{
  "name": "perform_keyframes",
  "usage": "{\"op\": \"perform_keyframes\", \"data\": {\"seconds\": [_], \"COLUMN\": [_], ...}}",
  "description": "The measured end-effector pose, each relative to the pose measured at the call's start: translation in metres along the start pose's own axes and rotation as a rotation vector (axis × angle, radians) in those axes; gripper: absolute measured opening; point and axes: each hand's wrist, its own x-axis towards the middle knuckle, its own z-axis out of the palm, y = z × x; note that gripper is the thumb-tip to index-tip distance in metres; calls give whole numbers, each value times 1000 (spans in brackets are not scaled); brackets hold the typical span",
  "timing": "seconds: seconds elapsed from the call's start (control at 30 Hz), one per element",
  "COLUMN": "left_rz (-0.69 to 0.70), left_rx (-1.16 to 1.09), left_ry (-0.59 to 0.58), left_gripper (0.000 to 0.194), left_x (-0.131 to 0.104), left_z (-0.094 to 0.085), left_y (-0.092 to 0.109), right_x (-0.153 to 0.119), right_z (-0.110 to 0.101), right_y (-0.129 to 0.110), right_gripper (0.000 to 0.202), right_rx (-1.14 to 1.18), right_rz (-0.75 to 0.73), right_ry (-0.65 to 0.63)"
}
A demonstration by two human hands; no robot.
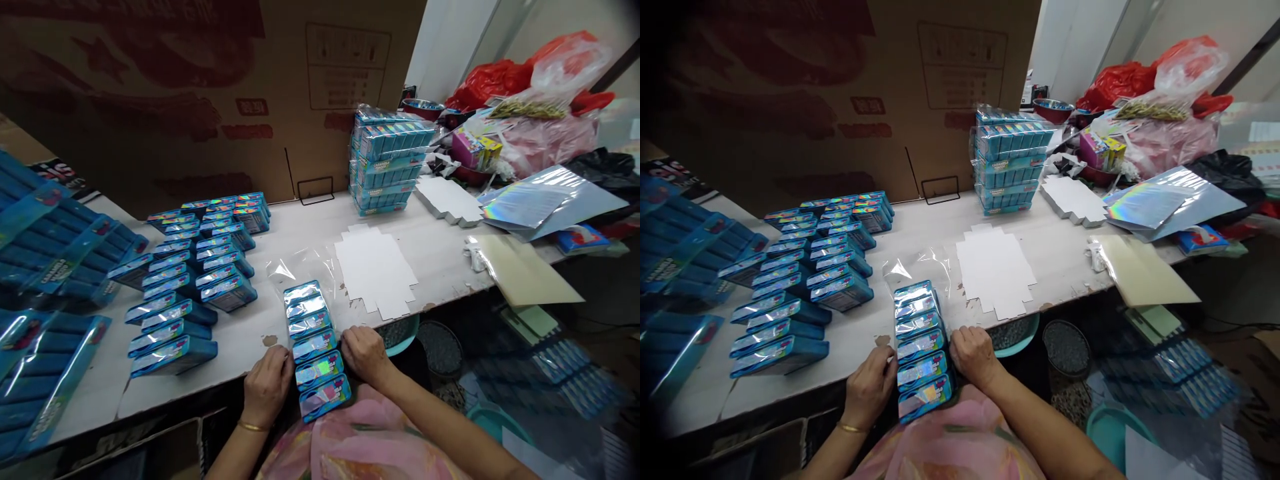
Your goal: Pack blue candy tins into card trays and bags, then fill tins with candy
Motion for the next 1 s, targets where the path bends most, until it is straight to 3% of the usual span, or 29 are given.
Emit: {"op": "perform_keyframes", "data": {"seconds": [0.2, 0.3, 0.43, 0.5, 0.67, 0.83, 1.0], "left_rz": [68, 121, 117, 101, -13, 53, 25], "left_rx": [-28, -124, -202, -176, -10, -74, -172], "left_ry": [13, 44, -3, -16, 21, 58, 22], "left_gripper": [6, 10, 9, 7, 4, 13, 17], "left_x": [-7, -21, -30, -26, -6, 5, 11], "left_z": [-7, -16, -26, -28, -20, -17, -27], "left_y": [-3, 3, 15, 16, 6, 1, 7], "right_x": [-4, -15, -23, -20, -3, 6, 14], "right_z": [-8, -16, -28, -30, -22, -23, -40], "right_y": [5, 5, 2, 1, 3, 5, 3], "right_gripper": [21, 21, 21, 22, 18, 16, 19], "right_rx": [90, 136, 154, 141, 5, 29, 112], "right_rz": [-96, -189, -265, -271, -108, -218, -200], "right_ry": [-28, -24, -25, -27, 31, 37, -36]}}
